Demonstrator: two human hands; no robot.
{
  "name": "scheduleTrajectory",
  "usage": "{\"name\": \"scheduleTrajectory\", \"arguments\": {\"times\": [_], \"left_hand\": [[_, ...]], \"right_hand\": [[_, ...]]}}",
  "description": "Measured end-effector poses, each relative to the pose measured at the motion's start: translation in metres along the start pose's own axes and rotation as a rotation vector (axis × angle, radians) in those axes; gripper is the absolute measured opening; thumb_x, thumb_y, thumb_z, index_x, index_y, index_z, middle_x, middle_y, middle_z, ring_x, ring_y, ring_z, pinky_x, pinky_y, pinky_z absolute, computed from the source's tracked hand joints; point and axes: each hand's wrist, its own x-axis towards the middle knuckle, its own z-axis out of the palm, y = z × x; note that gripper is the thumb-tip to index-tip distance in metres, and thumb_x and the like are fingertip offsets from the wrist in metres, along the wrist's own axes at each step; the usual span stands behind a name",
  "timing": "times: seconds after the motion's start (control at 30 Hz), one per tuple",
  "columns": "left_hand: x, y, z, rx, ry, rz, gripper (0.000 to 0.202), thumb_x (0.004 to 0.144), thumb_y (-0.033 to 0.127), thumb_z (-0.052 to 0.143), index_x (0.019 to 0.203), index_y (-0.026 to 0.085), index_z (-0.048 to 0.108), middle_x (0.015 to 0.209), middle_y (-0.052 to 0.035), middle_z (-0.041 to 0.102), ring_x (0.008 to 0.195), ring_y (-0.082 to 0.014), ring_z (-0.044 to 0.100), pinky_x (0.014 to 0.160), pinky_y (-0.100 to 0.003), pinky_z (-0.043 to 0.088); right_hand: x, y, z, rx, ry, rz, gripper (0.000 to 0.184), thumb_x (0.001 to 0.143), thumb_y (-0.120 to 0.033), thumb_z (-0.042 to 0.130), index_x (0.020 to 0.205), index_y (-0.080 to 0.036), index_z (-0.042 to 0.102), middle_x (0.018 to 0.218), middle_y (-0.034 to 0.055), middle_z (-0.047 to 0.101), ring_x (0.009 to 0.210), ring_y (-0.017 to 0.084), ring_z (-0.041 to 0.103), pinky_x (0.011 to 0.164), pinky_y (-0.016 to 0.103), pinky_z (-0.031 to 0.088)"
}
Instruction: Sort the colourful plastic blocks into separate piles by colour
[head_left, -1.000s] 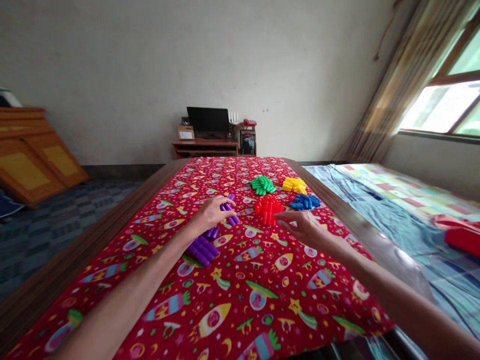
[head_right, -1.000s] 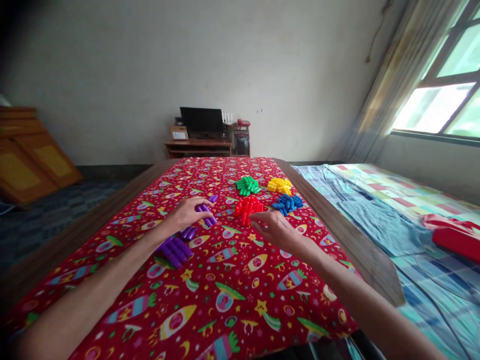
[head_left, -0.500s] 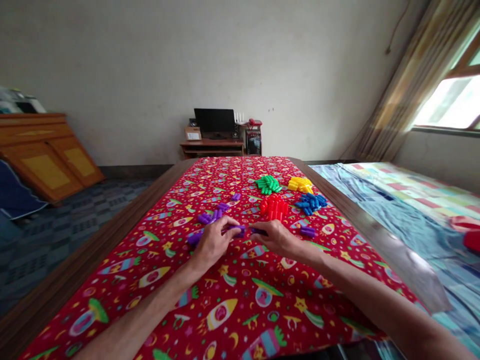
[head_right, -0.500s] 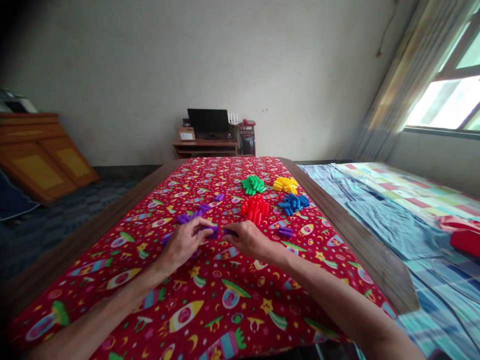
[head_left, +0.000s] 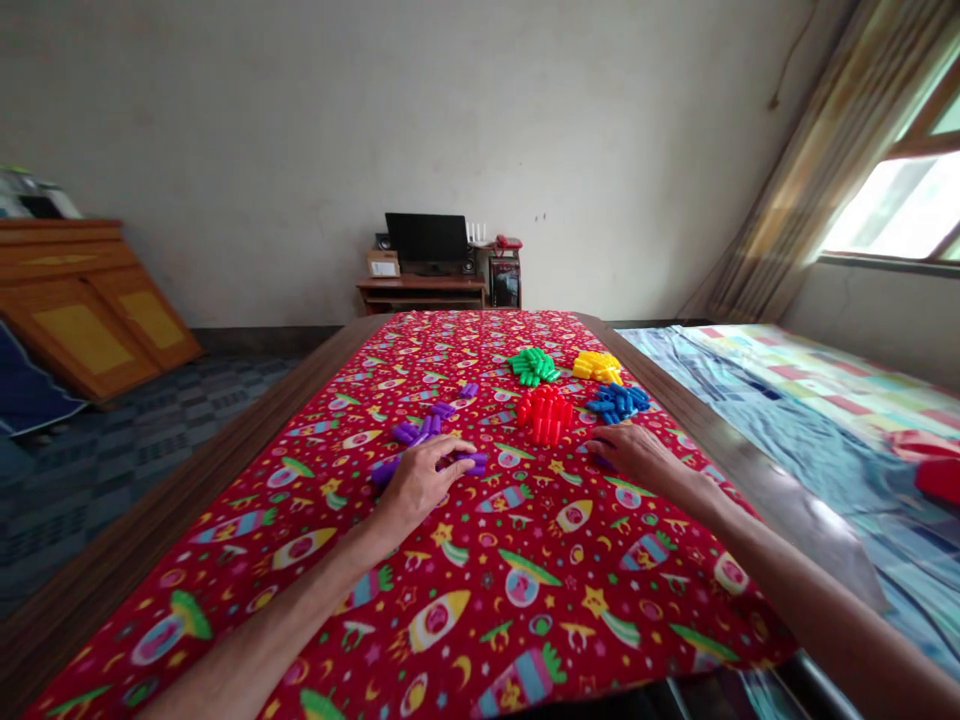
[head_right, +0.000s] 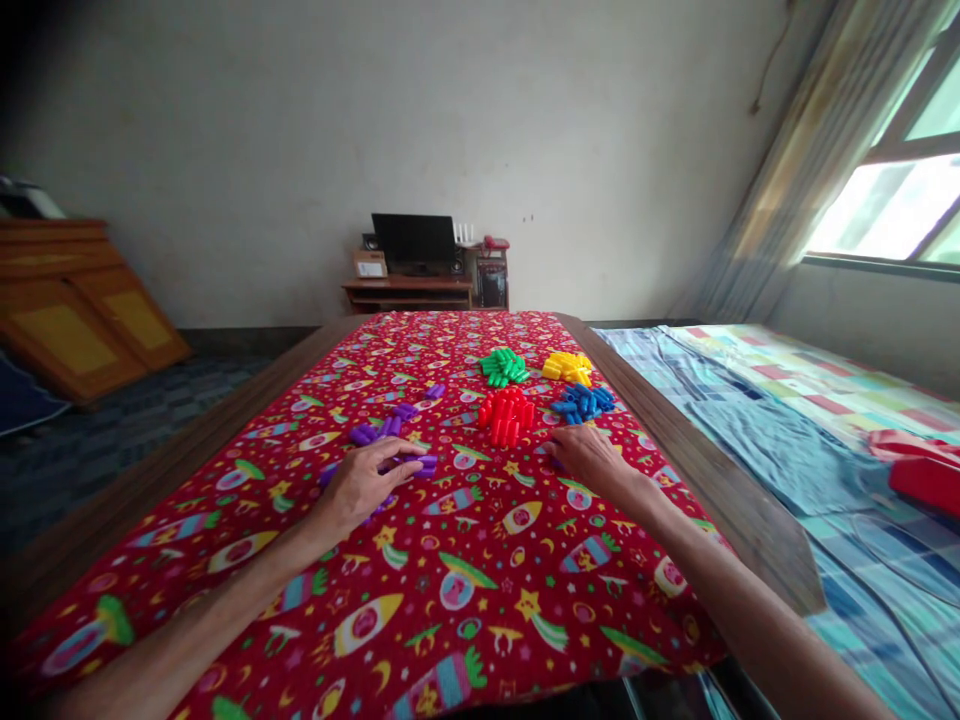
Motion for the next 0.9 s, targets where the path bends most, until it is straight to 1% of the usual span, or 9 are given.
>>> {"name": "scheduleTrajectory", "arguments": {"times": [0.13, 0.27, 0.37, 0.47, 0.57, 0.67, 0.73, 0.8, 0.9], "left_hand": [[-0.001, 0.001, 0.001, -0.077, -0.021, -0.052, 0.016, 0.080, 0.033, 0.062, 0.090, 0.023, 0.070, 0.092, -0.0030, 0.075, 0.082, -0.0205, 0.069, 0.077, -0.031, 0.056], [-0.003, 0.008, 0.005, -0.144, -0.058, -0.110, 0.019, 0.080, 0.036, 0.063, 0.092, 0.022, 0.067, 0.091, -0.0032, 0.075, 0.082, -0.0218, 0.070, 0.076, -0.033, 0.057], [-0.006, 0.012, 0.008, -0.187, -0.116, -0.132, 0.022, 0.081, 0.041, 0.063, 0.093, 0.022, 0.065, 0.089, -0.0032, 0.074, 0.080, -0.0223, 0.071, 0.073, -0.032, 0.058], [-0.008, 0.011, 0.008, -0.173, -0.149, -0.099, 0.022, 0.084, 0.041, 0.060, 0.095, 0.022, 0.063, 0.090, -0.0036, 0.073, 0.083, -0.0223, 0.071, 0.073, -0.031, 0.058], [-0.004, 0.001, -0.001, -0.006, -0.111, 0.002, 0.023, 0.088, 0.039, 0.055, 0.101, 0.023, 0.063, 0.101, -0.0057, 0.072, 0.095, -0.0233, 0.068, 0.085, -0.034, 0.055], [0.001, -0.019, -0.017, 0.214, -0.122, 0.096, 0.029, 0.090, 0.040, 0.051, 0.109, 0.022, 0.064, 0.116, -0.0083, 0.067, 0.110, -0.0256, 0.062, 0.100, -0.039, 0.048], [0.002, -0.037, -0.025, 0.324, -0.157, 0.104, 0.033, 0.091, 0.041, 0.049, 0.112, 0.020, 0.064, 0.120, -0.0099, 0.065, 0.114, -0.0263, 0.059, 0.103, -0.040, 0.045], [0.000, -0.053, -0.030, 0.412, -0.186, 0.098, 0.035, 0.090, 0.041, 0.050, 0.113, 0.019, 0.064, 0.121, -0.0105, 0.064, 0.115, -0.0264, 0.058, 0.105, -0.041, 0.044], [-0.003, -0.065, -0.031, 0.491, -0.210, 0.102, 0.032, 0.089, 0.037, 0.052, 0.112, 0.021, 0.065, 0.119, -0.0089, 0.064, 0.113, -0.0255, 0.058, 0.105, -0.040, 0.044]], "right_hand": [[-0.001, -0.016, -0.013, 0.057, 0.048, -0.051, 0.027, 0.096, -0.020, 0.041, 0.082, -0.014, 0.064, 0.075, 0.0086, 0.067, 0.063, 0.014, 0.057, 0.059, 0.026, 0.037], [0.003, -0.061, -0.024, 0.281, 0.149, -0.270, 0.025, 0.098, -0.028, 0.043, 0.101, -0.016, 0.066, 0.087, 0.0100, 0.070, 0.071, 0.015, 0.060, 0.064, 0.026, 0.041], [0.013, -0.100, -0.016, 0.390, 0.103, -0.408, 0.029, 0.095, -0.032, 0.050, 0.118, -0.018, 0.061, 0.095, 0.0102, 0.071, 0.075, 0.016, 0.061, 0.064, 0.026, 0.042], [0.028, -0.117, -0.005, 0.402, 0.037, -0.436, 0.020, 0.095, -0.023, 0.051, 0.107, -0.015, 0.065, 0.084, 0.0073, 0.071, 0.067, 0.013, 0.059, 0.059, 0.023, 0.038], [0.036, -0.097, -0.006, 0.376, 0.095, -0.339, 0.017, 0.093, -0.019, 0.052, 0.097, -0.015, 0.068, 0.081, 0.0064, 0.071, 0.065, 0.012, 0.059, 0.059, 0.022, 0.036], [0.029, -0.051, -0.015, 0.301, 0.203, -0.173, 0.020, 0.093, -0.022, 0.050, 0.098, -0.017, 0.069, 0.083, 0.0060, 0.072, 0.068, 0.013, 0.062, 0.061, 0.022, 0.038], [0.018, -0.017, -0.017, 0.224, 0.254, -0.059, 0.021, 0.092, -0.024, 0.050, 0.099, -0.018, 0.070, 0.089, 0.0069, 0.073, 0.073, 0.015, 0.064, 0.062, 0.023, 0.040], [0.003, 0.009, -0.015, 0.147, 0.269, 0.046, 0.024, 0.091, -0.028, 0.050, 0.098, -0.018, 0.071, 0.082, 0.0070, 0.073, 0.069, 0.017, 0.064, 0.060, 0.024, 0.040], [-0.017, 0.029, -0.006, 0.101, 0.240, 0.105, 0.029, 0.092, -0.034, 0.047, 0.093, -0.018, 0.072, 0.074, 0.0069, 0.071, 0.064, 0.017, 0.062, 0.058, 0.025, 0.037]]}}
